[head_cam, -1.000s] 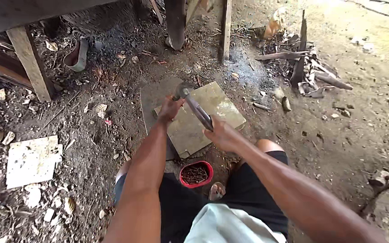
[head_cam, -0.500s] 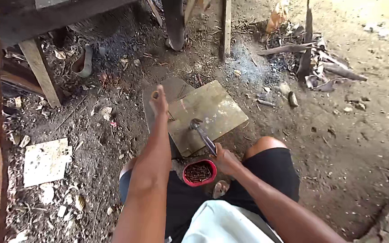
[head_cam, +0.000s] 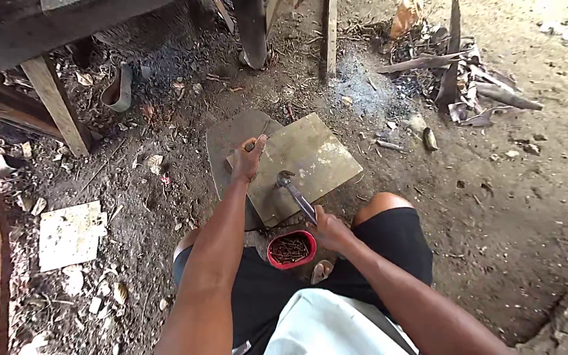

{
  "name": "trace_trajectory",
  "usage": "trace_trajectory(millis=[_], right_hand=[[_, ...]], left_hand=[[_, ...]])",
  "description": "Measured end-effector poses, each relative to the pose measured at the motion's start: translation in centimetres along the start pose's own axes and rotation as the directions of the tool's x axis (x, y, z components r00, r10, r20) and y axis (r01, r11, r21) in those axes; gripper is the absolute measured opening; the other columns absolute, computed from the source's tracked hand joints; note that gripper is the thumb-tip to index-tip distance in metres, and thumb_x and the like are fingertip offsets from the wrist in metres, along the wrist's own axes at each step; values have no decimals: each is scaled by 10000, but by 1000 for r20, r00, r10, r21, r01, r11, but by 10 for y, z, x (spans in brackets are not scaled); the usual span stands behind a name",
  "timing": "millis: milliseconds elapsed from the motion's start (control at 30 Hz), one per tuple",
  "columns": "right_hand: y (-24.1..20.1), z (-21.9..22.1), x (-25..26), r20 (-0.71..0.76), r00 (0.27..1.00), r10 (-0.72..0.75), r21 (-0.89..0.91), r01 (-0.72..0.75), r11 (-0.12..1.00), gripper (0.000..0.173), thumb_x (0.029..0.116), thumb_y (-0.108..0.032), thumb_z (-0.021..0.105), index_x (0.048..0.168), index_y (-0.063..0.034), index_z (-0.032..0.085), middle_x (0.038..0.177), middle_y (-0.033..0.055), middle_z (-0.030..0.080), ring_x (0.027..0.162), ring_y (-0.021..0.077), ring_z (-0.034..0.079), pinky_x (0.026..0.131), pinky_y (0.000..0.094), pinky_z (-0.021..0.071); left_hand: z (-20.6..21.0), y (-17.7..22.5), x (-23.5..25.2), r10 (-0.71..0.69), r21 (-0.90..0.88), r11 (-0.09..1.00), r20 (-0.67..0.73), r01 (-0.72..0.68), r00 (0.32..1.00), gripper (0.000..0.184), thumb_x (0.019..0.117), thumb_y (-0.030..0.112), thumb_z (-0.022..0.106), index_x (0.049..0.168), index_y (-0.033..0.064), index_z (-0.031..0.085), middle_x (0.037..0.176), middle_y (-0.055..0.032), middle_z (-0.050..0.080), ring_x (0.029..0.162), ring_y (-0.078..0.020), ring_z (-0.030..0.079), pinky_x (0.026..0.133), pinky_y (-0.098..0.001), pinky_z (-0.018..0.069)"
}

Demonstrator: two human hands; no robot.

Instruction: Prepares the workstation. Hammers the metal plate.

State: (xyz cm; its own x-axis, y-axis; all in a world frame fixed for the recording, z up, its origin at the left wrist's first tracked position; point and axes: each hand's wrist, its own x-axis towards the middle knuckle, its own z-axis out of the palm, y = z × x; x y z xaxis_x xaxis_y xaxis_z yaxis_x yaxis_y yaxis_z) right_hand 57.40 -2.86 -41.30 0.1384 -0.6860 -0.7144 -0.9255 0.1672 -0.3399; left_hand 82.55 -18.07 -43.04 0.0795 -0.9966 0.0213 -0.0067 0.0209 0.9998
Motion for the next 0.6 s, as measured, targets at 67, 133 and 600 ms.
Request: trace_trajectory(millis=[67,133,600], right_hand=[[-1,-2,1,-1,1000,2,-1,-2,1000,510,1033,-375,535,1442,-101,402,1069,187,687,1008,378,699,852,582,560],[-1,-2,1,3,1000,6,-12,-6,1000,504,1038,-375,532,1436,-94,402,1076,189,686,1018,381,697,857,581,558],[-74,-132,-114,-829,417,-372,7,673,739,527,1030,-378,619,1444,-91,464,852,-6,688,652,112,682,569,365,627]], left_hand=[[0,1,2,-1,2,1000,7,1,1000,356,1023,369,641,756,149,560,614,51,483,510,-66,442,496,-241,403],[0,0,3,-2,1,1000,11,2,1000,350,1022,360,645,755,150,564,612,50,484,508,-67,444,495,-240,404],[2,-5,6,59,51,997,63,-63,996,334,1017,321,664,758,128,580,624,53,507,516,-64,459,505,-248,418]])
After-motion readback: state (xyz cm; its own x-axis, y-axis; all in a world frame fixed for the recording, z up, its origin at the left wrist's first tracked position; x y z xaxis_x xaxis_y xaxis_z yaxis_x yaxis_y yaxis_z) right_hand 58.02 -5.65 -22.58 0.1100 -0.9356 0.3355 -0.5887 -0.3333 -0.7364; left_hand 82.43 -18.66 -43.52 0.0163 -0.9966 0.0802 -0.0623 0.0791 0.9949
